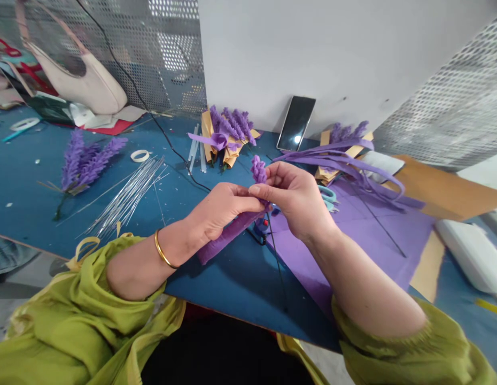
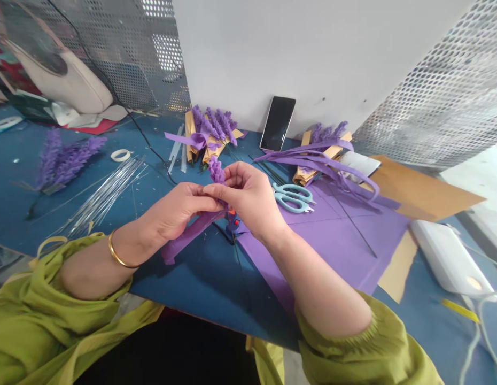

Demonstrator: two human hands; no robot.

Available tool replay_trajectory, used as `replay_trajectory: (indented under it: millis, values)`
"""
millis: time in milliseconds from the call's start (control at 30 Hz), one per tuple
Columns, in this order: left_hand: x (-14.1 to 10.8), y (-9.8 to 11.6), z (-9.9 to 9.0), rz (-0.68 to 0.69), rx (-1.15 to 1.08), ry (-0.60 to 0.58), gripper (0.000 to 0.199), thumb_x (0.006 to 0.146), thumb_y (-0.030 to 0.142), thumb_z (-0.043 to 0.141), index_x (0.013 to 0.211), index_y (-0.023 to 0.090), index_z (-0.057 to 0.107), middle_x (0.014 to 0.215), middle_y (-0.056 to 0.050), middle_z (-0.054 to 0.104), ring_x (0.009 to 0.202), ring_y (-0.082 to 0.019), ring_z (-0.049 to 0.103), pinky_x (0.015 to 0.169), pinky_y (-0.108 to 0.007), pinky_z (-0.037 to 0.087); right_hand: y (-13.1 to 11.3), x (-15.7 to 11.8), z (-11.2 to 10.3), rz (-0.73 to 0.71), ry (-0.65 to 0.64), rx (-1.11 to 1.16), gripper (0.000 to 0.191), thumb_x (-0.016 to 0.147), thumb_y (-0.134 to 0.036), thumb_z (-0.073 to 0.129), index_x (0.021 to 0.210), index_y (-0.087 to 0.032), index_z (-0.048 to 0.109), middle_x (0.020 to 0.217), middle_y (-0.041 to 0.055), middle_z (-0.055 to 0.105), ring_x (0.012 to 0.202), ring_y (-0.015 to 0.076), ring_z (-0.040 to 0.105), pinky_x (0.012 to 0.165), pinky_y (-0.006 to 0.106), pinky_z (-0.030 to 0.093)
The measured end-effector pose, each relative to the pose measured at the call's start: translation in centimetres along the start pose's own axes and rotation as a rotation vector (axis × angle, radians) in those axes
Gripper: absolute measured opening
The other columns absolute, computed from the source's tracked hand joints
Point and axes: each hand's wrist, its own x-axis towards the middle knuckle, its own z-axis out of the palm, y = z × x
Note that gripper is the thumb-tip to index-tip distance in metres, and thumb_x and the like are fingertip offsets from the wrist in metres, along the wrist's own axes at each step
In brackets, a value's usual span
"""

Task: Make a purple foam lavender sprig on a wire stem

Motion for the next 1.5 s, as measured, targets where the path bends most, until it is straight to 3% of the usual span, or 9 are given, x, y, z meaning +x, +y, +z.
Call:
replay_trajectory:
  millis: [67, 233, 333, 467, 700, 1100, 1300, 1500]
  values:
    - [0.0, 0.1, 0.0, -0.016, -0.036, -0.017, 0.008, 0.067, 0.020, 0.077, 0.072, 0.014, 0.077, 0.072, -0.004, 0.071, 0.072, -0.014, 0.063, 0.076, -0.029, 0.047, -0.1, 0.2, -0.5, 0.015, -0.077, 0.026, 0.036, 0.063, -0.037, 0.089, 0.078, -0.018, 0.063, 0.061, -0.0047, 0.060, 0.051, 0.0073, 0.050, 0.046, 0.022, 0.039]
    - [-0.2, 0.6, 0.0, -0.051, -0.156, -0.093, 0.003, 0.070, 0.016, 0.076, 0.069, 0.014, 0.074, 0.078, -0.005, 0.074, 0.077, -0.014, 0.065, 0.083, -0.030, 0.049, 0.2, 1.2, -3.0, 0.084, -0.431, 0.167, 0.026, 0.080, -0.039, 0.078, 0.093, -0.017, 0.072, 0.083, 0.0028, 0.072, 0.066, 0.0114, 0.061, 0.063, 0.025, 0.050]
    - [-0.3, 0.8, -0.1, -0.069, -0.152, -0.108, 0.006, 0.070, 0.015, 0.076, 0.067, 0.014, 0.070, 0.074, -0.003, 0.071, 0.076, -0.014, 0.064, 0.085, -0.030, 0.048, 0.8, 1.7, -3.7, 0.110, -0.500, 0.224, 0.024, 0.079, -0.034, 0.080, 0.093, -0.016, 0.073, 0.082, 0.0025, 0.072, 0.065, 0.0111, 0.061, 0.063, 0.025, 0.051]
    - [-0.5, 1.3, -0.3, -0.094, -0.106, -0.124, 0.009, 0.069, 0.021, 0.077, 0.071, 0.014, 0.071, 0.072, -0.004, 0.070, 0.076, -0.016, 0.064, 0.081, -0.031, 0.049, 1.0, 1.7, -3.5, 0.116, -0.445, 0.267, 0.027, 0.072, -0.036, 0.085, 0.087, -0.016, 0.073, 0.074, 0.0010, 0.070, 0.061, 0.0112, 0.060, 0.057, 0.024, 0.049]
    - [-0.4, 1.3, -0.7, -0.037, -0.071, -0.108, 0.012, 0.070, 0.027, 0.077, 0.072, 0.015, 0.075, 0.069, -0.006, 0.071, 0.065, -0.017, 0.064, 0.066, -0.030, 0.049, 0.4, 1.4, -2.9, 0.064, -0.323, 0.214, 0.029, 0.067, -0.036, 0.088, 0.078, -0.018, 0.069, 0.074, 0.0002, 0.069, 0.065, 0.0113, 0.061, 0.062, 0.024, 0.049]
    - [-0.4, 1.3, -0.5, -0.035, -0.013, -0.092, 0.011, 0.070, 0.023, 0.079, 0.076, 0.014, 0.079, 0.078, -0.005, 0.076, 0.077, -0.015, 0.067, 0.080, -0.027, 0.050, -0.2, 0.8, -1.9, -0.010, -0.243, 0.086, 0.033, 0.063, -0.033, 0.090, 0.075, -0.017, 0.065, 0.067, -0.0031, 0.063, 0.059, 0.0106, 0.057, 0.057, 0.026, 0.048]
    - [-0.3, 0.8, -0.6, -0.029, 0.011, -0.089, 0.012, 0.070, 0.024, 0.080, 0.079, 0.016, 0.080, 0.081, -0.005, 0.077, 0.078, -0.015, 0.067, 0.078, -0.026, 0.049, -0.5, 0.4, -1.2, 0.000, -0.176, 0.048, 0.036, 0.059, -0.035, 0.092, 0.072, -0.017, 0.064, 0.065, -0.0034, 0.062, 0.057, 0.0098, 0.056, 0.052, 0.024, 0.046]
    - [-0.3, 1.1, -0.5, -0.036, -0.016, -0.125, 0.009, 0.072, 0.021, 0.071, 0.074, 0.014, 0.077, 0.071, -0.004, 0.072, 0.068, -0.015, 0.064, 0.071, -0.029, 0.050, 0.0, 0.7, -1.5, 0.016, -0.221, 0.135, 0.033, 0.063, -0.036, 0.091, 0.076, -0.017, 0.066, 0.069, -0.0018, 0.066, 0.058, 0.0110, 0.059, 0.055, 0.026, 0.049]
